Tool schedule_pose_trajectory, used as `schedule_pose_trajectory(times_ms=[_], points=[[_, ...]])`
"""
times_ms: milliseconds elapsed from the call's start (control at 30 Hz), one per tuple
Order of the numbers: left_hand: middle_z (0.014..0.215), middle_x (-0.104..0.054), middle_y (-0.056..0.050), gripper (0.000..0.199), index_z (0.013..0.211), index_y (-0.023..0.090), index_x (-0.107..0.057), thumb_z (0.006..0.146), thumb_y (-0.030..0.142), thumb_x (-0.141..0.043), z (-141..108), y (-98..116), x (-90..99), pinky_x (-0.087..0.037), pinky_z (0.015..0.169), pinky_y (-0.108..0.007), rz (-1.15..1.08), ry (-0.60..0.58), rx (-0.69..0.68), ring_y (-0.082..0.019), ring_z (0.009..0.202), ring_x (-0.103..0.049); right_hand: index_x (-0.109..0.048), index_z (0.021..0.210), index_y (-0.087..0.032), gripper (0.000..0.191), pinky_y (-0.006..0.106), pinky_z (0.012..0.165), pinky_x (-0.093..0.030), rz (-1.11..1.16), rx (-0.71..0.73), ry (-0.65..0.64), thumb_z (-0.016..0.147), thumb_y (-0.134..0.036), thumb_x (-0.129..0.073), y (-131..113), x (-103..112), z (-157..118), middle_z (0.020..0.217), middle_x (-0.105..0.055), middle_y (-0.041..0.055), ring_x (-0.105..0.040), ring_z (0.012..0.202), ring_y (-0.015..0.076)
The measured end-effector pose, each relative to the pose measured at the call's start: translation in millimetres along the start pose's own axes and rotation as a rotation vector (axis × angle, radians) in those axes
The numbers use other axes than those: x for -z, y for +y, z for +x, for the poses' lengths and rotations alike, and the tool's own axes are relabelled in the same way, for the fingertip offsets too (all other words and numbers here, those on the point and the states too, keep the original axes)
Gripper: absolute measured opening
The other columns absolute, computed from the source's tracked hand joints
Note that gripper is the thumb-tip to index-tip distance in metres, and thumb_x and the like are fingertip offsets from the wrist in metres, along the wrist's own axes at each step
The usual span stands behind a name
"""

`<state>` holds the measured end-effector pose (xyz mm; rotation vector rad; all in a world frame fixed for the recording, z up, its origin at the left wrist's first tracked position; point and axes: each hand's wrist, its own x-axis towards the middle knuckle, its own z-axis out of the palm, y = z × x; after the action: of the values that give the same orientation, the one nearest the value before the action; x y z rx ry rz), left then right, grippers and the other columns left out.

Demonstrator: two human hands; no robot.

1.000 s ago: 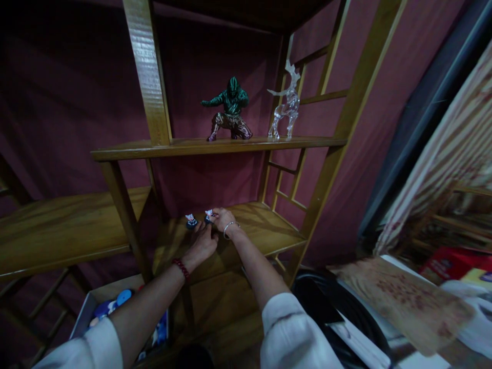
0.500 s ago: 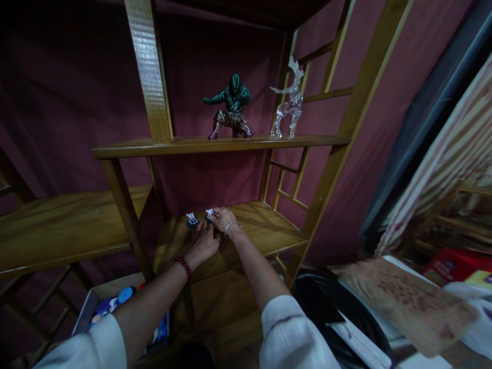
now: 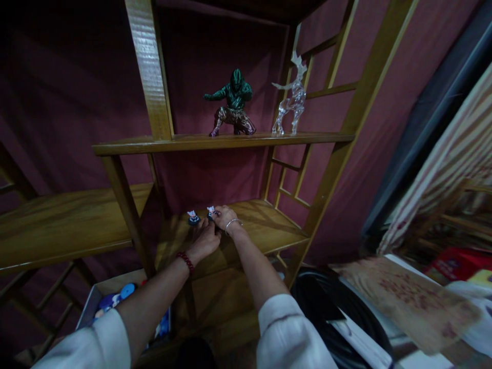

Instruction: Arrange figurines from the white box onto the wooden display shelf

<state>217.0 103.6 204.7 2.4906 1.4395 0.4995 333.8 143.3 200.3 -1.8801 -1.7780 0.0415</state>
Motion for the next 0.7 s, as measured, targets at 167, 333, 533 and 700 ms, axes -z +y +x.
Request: schedule_pose_trajectory(times_ms=[167, 333, 533, 700], points=[[0.130, -0.036, -0.017, 0.047, 0.115, 0.008, -0.045, 0.078, 0.033, -0.032, 0.3, -1.1, 0.6, -0.020, 0.099, -0.040, -0.012, -0.033, 0.013, -0.028, 0.122, -0.025, -0.061, 0.078, -0.020, 0.013, 0.019, 0.064, -0.037, -0.007, 0.002, 0.004, 0.075, -0.028, -0.051, -2.1, 1.4, -0.4, 0.075, -0.054, 0.0009, -0.050, 0.068, 0.0104], [0.133, -0.034, -0.016, 0.047, 0.118, 0.010, -0.043, 0.078, 0.032, -0.033, 0.3, -1.6, 1.6, -0.020, 0.099, -0.042, -0.031, -0.054, 0.017, -0.027, 0.124, -0.023, -0.061, 0.079, -0.021, 0.013, 0.018, 0.063, -0.038, 0.010, 0.006, 0.005, 0.076, -0.029, -0.051, -0.9, 1.5, -0.6, 0.076, -0.055, 0.0005, -0.050, 0.067, 0.0102], [0.136, -0.028, -0.018, 0.049, 0.121, 0.007, -0.040, 0.079, 0.032, -0.032, 0.9, -2.7, 0.1, -0.018, 0.100, -0.043, -0.028, -0.067, 0.011, -0.029, 0.126, -0.019, -0.063, 0.084, -0.021, 0.015, 0.019, 0.065, -0.039, 0.054, 0.017, 0.013, 0.075, -0.028, -0.053, 3.7, -2.1, 1.5, 0.079, -0.057, 0.0015, -0.052, 0.070, 0.0109], [0.137, -0.024, -0.020, 0.050, 0.122, 0.006, -0.039, 0.079, 0.032, -0.032, 0.7, -1.6, 1.0, -0.017, 0.100, -0.043, -0.028, -0.096, 0.024, -0.030, 0.127, -0.016, -0.065, 0.084, -0.020, 0.015, 0.020, 0.066, -0.041, 0.132, 0.011, 0.028, 0.074, -0.026, -0.055, 7.7, -6.6, 3.7, 0.079, -0.057, 0.0016, -0.053, 0.070, 0.0110]])
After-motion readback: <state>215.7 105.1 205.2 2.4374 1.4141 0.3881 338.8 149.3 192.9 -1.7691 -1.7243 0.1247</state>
